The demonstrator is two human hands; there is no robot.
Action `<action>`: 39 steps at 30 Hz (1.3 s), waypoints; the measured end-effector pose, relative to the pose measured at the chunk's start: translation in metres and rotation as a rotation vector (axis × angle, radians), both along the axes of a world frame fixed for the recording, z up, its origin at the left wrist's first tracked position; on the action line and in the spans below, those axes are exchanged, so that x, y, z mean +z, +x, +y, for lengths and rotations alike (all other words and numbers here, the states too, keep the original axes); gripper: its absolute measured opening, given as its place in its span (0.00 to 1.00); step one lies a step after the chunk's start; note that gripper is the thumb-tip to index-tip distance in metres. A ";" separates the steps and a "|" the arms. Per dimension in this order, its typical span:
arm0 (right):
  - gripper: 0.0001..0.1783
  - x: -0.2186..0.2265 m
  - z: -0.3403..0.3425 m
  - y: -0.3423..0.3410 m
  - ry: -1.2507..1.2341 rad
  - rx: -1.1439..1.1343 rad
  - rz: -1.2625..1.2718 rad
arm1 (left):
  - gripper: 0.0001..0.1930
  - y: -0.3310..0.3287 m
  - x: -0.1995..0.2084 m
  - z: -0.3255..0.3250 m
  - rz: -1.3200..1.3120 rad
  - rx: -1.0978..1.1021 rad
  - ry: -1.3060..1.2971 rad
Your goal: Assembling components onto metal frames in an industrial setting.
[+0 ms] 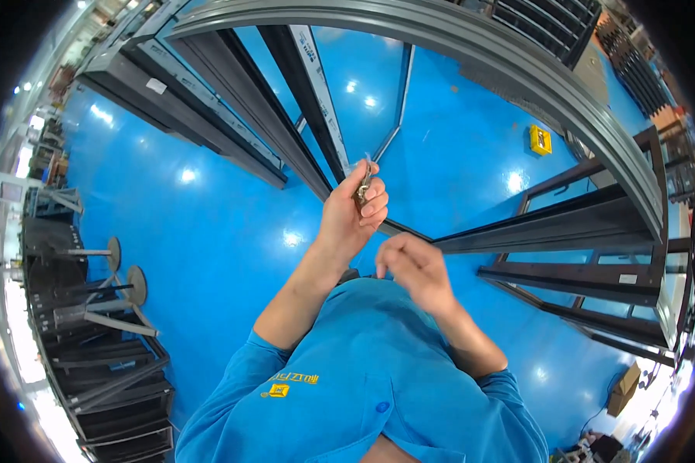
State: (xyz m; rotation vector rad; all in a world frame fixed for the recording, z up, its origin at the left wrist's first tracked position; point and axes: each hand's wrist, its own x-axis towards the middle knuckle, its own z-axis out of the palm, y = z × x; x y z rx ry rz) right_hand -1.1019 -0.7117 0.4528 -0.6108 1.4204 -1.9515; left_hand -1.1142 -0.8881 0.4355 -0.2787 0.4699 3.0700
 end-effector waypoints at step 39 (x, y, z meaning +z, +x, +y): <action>0.09 0.034 -0.068 0.001 0.530 -0.491 0.577 | 0.12 0.026 0.006 -0.009 -0.123 0.126 -0.581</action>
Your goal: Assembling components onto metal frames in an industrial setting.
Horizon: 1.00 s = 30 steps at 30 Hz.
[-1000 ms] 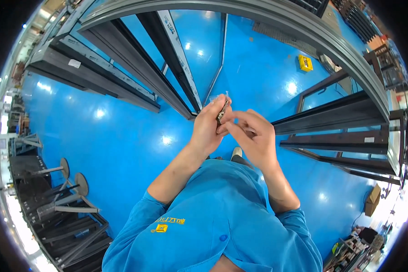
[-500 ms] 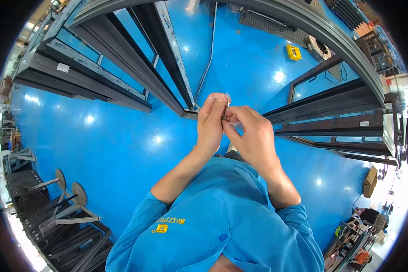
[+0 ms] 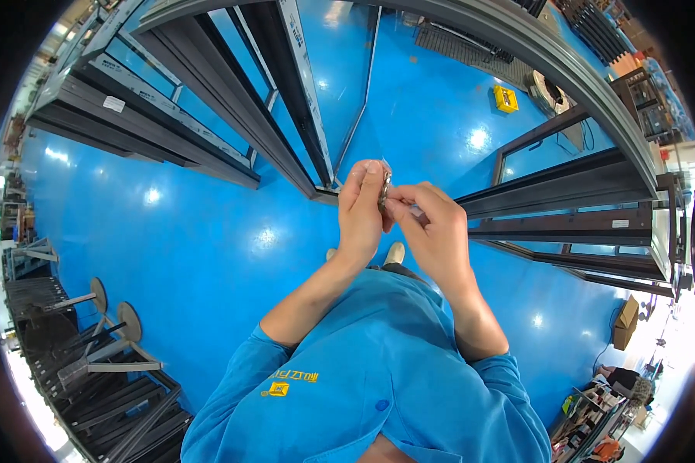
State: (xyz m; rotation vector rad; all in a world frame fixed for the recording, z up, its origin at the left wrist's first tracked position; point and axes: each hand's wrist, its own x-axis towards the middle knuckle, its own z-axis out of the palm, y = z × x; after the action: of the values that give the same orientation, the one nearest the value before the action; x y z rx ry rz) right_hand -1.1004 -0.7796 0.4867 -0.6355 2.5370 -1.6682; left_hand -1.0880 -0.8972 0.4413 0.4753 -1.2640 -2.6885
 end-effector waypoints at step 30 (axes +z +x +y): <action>0.05 0.168 0.030 -0.127 0.329 -0.140 0.745 | 0.15 -0.004 0.028 -0.001 0.200 -0.354 0.494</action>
State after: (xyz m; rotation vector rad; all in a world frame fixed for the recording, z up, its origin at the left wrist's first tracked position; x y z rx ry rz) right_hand -1.2279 -0.7497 0.6545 -1.2515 3.3112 -1.1189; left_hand -1.0920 -0.8978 0.4689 0.0167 -0.6739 -3.2510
